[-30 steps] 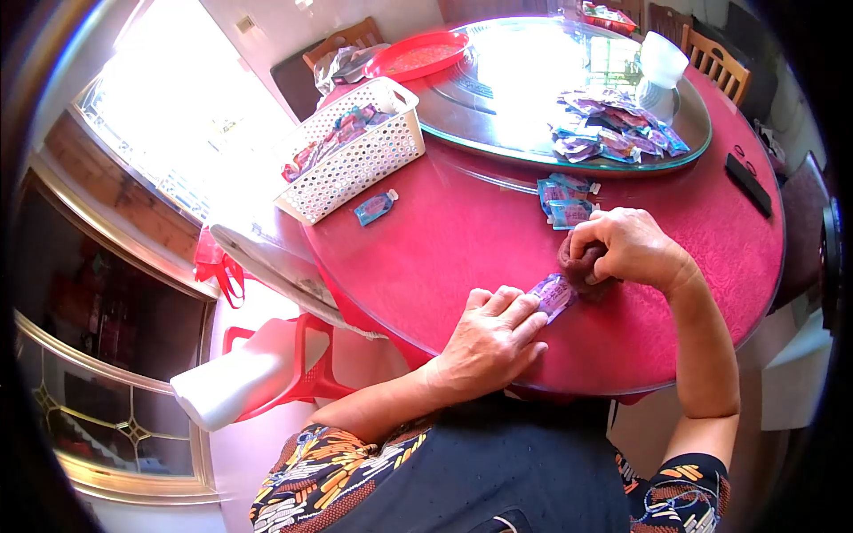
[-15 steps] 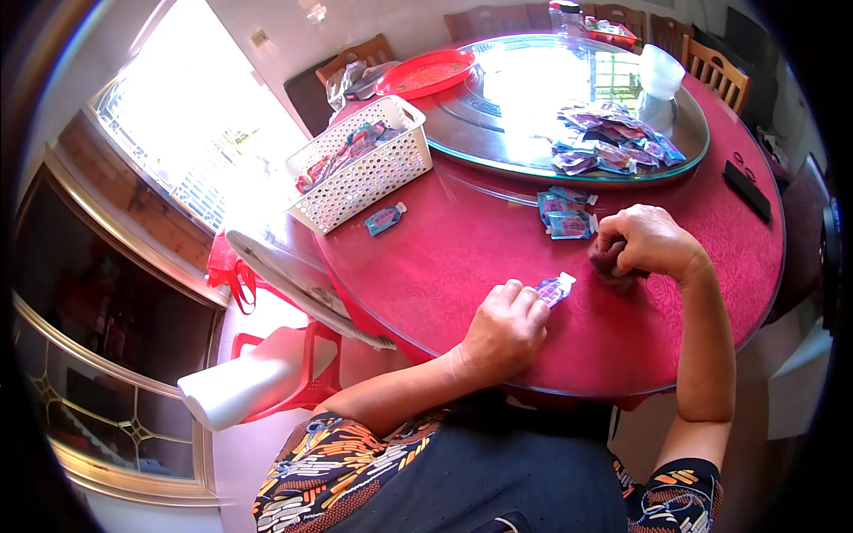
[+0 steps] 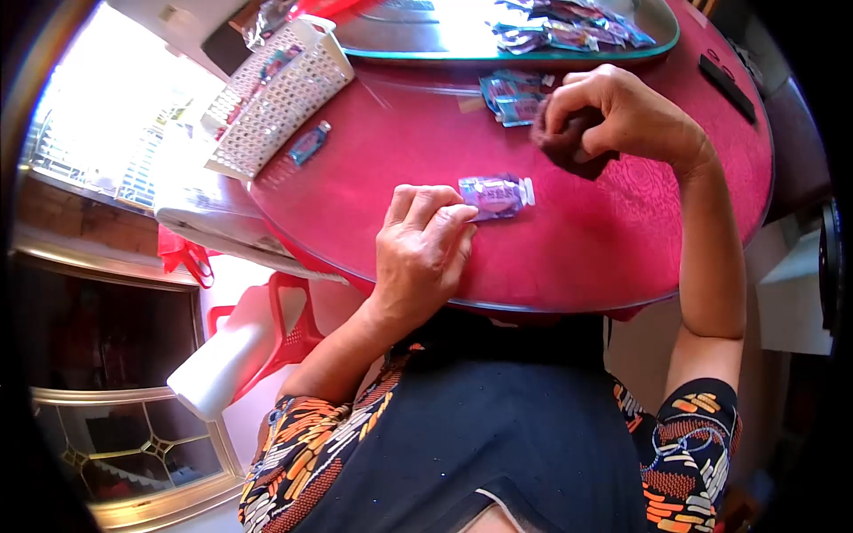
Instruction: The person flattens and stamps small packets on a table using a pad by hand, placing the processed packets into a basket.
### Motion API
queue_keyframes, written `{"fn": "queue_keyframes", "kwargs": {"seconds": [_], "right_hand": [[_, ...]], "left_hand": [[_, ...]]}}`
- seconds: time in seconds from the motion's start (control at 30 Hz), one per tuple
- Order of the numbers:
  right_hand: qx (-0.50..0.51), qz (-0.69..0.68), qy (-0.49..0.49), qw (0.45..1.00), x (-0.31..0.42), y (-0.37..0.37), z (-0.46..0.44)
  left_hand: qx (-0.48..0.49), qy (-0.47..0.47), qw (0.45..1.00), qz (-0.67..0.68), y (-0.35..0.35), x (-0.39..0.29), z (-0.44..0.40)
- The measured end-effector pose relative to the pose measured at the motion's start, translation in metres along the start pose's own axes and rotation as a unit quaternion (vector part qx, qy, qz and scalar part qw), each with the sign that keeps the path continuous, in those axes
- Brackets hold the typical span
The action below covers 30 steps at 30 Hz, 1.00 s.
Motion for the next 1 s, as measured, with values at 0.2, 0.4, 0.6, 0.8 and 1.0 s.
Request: {"fn": "queue_keyframes", "kwargs": {"seconds": [0.2, 0.4, 0.6, 0.8, 1.0], "right_hand": [[0.011, 0.111, -0.143, 0.984, 0.077, 0.053, -0.005], [0.047, 0.137, -0.001, 0.99, 0.026, 0.037, -0.009], [-0.043, 0.069, -0.133, 0.988, 0.067, 0.042, -0.01], [-0.008, 0.191, -0.019, 0.981, 0.035, 0.04, -0.013], [0.073, 0.196, 0.092, 0.973, -0.004, 0.014, 0.0]], "left_hand": [[0.08, -0.005, 0.994, -0.072, 0.013, -0.008, 0.0], [0.068, 0.006, 0.996, -0.059, 0.014, -0.007, 0.002], [0.078, -0.002, 0.993, -0.085, 0.015, -0.007, 0.003], [0.073, 0.002, 0.996, -0.056, 0.013, -0.009, -0.001], [0.054, 0.01, 0.996, -0.072, 0.002, 0.002, -0.009]]}}
Point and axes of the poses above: each hand's wrist, its own z-axis away from the middle knuckle, its own y-axis out of the palm, x = y × z, the point moved 9 cm from there along -z, towards the middle knuckle, and after that the axes turned 14 degrees about z, right-handed, at the moved point
